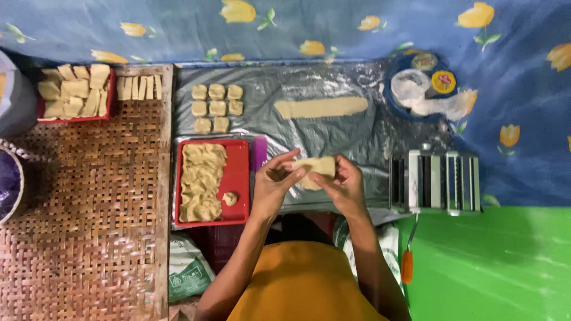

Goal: Flattening and shaping pieces of dough using a manual pasta machine and hand folding.

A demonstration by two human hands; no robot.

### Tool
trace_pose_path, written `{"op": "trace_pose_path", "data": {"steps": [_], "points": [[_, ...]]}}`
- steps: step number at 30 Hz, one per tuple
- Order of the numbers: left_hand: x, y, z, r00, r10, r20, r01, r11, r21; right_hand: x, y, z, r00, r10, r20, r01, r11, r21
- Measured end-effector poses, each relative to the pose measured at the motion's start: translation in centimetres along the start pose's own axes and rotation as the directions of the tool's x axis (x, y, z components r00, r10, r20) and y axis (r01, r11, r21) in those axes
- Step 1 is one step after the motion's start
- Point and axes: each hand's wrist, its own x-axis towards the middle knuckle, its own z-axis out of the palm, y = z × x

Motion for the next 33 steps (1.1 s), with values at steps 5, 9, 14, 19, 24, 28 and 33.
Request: {"op": "trace_pose_path", "data": {"steps": [5, 9, 14, 19, 24, 28, 33], "points": [[-2.5, -3.0, -1.4, 1.000, -0.004, 0.013, 0.004, 0.998, 0.055, -2.7, -0.2, 2.2, 0.988, 0.006, -0.157, 0.003, 0.998, 0.063], [-3.8, -2.3, -1.6, 0.993, 0.116, -0.014, -0.114, 0.990, 0.087, -4.2, -0.2, 3.2, 0.983, 0.017, -0.184, -0.004, 0.997, 0.075], [-4.0, -0.4, -3.0, 0.989, 0.139, 0.041, -0.144, 0.974, 0.175, -3.9, -2.1, 3.7, 0.996, 0.081, 0.034, -0.082, 0.996, 0.030], [-4.2, 0.6, -3.1, 0.996, 0.074, 0.039, -0.079, 0.985, 0.152, -3.7, 0.5, 3.3, 0.999, 0.051, 0.018, -0.051, 0.999, -0.003], [-4.4, -0.9, -2.9, 0.998, 0.034, 0.051, -0.038, 0.996, 0.075, -3.5, 1.1, 3.5, 0.991, 0.009, -0.131, 0.009, 0.991, 0.136], [-3.7, -0.3, -2.8, 0.980, 0.185, 0.072, -0.192, 0.974, 0.122, -3.1, 1.2, 2.4, 0.996, -0.026, -0.083, 0.037, 0.991, 0.125], [-3.9, 1.2, -3.0, 0.951, 0.270, 0.150, -0.296, 0.934, 0.201, -2.5, 0.7, -0.1, 0.992, 0.016, 0.128, -0.012, 1.000, -0.028]]}}
